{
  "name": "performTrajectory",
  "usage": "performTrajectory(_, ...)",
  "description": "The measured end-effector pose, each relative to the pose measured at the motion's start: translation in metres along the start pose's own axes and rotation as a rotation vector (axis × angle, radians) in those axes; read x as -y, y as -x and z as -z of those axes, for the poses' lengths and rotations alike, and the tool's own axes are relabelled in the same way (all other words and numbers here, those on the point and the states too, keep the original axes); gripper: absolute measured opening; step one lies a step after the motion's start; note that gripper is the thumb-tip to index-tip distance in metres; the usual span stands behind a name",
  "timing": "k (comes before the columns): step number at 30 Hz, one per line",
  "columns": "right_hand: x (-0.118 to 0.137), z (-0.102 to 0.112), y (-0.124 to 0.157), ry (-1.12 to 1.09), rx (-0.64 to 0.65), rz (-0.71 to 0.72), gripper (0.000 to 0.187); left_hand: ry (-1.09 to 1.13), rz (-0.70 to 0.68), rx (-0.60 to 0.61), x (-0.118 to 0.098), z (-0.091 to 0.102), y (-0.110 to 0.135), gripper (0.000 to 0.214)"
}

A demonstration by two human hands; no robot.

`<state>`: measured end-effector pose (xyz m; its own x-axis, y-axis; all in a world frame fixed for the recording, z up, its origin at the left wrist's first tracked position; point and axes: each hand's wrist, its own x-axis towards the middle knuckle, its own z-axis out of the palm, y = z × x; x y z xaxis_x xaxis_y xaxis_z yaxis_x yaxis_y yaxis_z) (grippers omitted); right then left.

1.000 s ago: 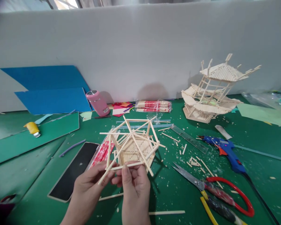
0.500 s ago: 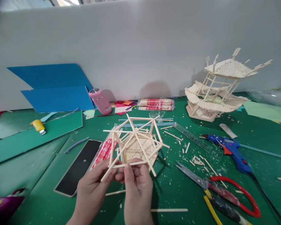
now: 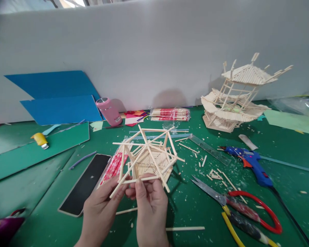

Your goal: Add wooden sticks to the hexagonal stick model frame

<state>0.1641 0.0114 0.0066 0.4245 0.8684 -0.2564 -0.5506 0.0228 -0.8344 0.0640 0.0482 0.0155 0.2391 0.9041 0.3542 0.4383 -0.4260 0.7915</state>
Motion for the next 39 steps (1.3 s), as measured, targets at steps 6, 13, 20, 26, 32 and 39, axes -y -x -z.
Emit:
performTrajectory(6,0.004,-0.001,0.001,-0.029,0.048,0.051,0.015,0.054,0.04,0.008,0.003,0.0,0.0,0.013)
performTrajectory(13,0.003,0.001,0.0,-0.042,0.054,0.076,0.011,0.174,0.1,0.062,-0.002,0.002,-0.003,0.014)
performTrajectory(20,-0.002,0.005,-0.004,-0.029,0.055,0.096,0.009,0.202,0.136,0.078,-0.003,0.002,-0.007,0.014)
performTrajectory(26,-0.006,0.009,-0.005,-0.029,0.065,0.091,0.01,0.248,0.121,0.125,-0.005,0.005,-0.01,0.014)
performTrajectory(32,-0.004,0.008,-0.003,-0.057,0.094,0.067,0.015,0.28,0.092,0.155,-0.007,0.007,-0.01,0.017)
performTrajectory(39,-0.004,0.001,-0.002,-0.029,0.076,0.101,0.01,0.238,0.09,0.136,-0.013,0.004,-0.006,0.018)
